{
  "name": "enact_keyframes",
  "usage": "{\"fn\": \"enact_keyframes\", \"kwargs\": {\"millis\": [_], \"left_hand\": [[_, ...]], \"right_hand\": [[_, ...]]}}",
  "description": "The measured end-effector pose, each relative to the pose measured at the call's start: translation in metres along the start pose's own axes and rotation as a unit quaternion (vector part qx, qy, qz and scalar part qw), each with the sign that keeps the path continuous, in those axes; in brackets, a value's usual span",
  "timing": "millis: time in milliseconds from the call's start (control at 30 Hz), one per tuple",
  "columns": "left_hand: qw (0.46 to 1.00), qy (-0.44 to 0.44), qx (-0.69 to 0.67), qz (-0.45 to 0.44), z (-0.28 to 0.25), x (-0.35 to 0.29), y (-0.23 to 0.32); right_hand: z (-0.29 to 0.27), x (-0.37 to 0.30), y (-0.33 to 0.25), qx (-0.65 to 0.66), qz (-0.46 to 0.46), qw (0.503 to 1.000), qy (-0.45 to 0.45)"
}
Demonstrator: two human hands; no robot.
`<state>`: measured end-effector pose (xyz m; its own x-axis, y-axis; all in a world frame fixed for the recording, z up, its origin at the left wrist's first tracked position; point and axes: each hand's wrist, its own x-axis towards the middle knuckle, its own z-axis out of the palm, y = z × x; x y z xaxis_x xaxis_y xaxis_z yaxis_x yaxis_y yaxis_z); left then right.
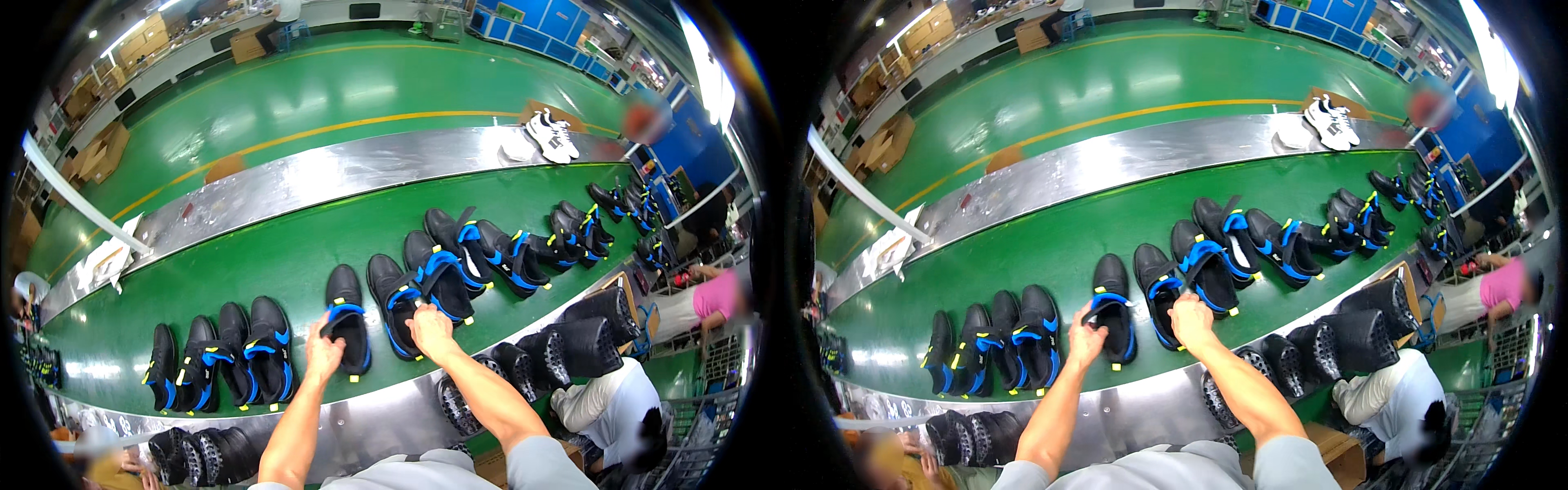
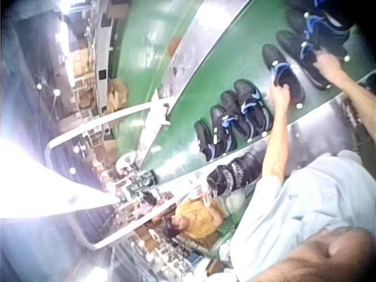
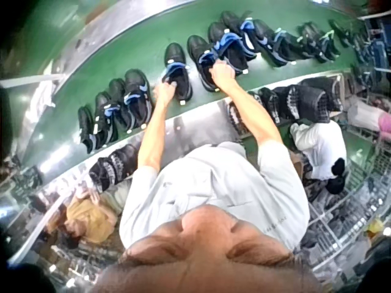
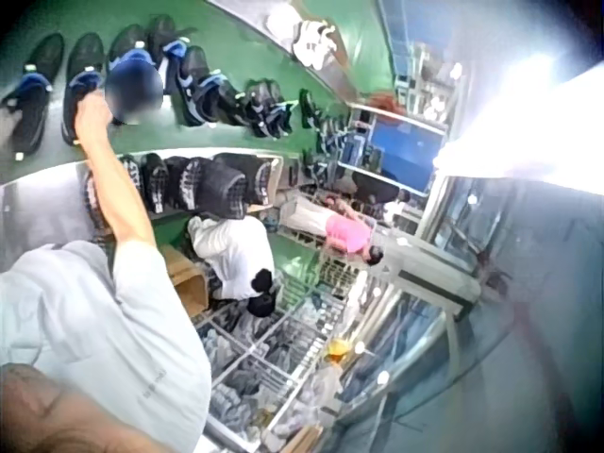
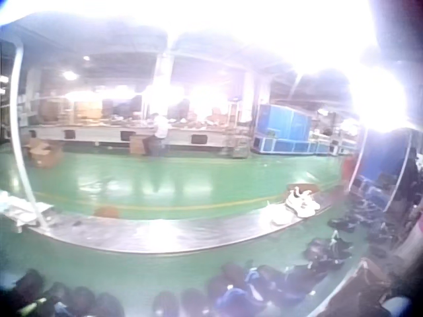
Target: The person inserts black shoe soles into black and blue sneakers on a green conveyor belt. They then pull and adjust the blue laces on each shoe to secure the soles in place. The process is repeated for multiple pairs of shoes along the line.
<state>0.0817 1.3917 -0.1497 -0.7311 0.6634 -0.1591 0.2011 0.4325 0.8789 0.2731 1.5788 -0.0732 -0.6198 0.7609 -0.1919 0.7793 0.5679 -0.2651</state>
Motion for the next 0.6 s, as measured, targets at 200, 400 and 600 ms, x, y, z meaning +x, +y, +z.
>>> {"fn": "enact_keyframes", "kwargs": {"millis": [200, 400, 600], "left_hand": [[0.997, 0.002, -0.078, -0.014, 0.012, -0.012, 0.018], [0.982, 0.023, -0.183, -0.031, 0.000, -0.016, -0.001], [0.981, 0.026, -0.185, -0.060, -0.002, -0.020, 0.007]], "right_hand": [[-0.036, 0.009, -0.072, 0.206, -0.312, 0.916, 0.146], [0.017, 0.039, -0.082, 0.188, -0.383, 0.904, -0.025], [0.035, 0.026, -0.095, 0.006, -0.447, 0.895, 0.006]]}}
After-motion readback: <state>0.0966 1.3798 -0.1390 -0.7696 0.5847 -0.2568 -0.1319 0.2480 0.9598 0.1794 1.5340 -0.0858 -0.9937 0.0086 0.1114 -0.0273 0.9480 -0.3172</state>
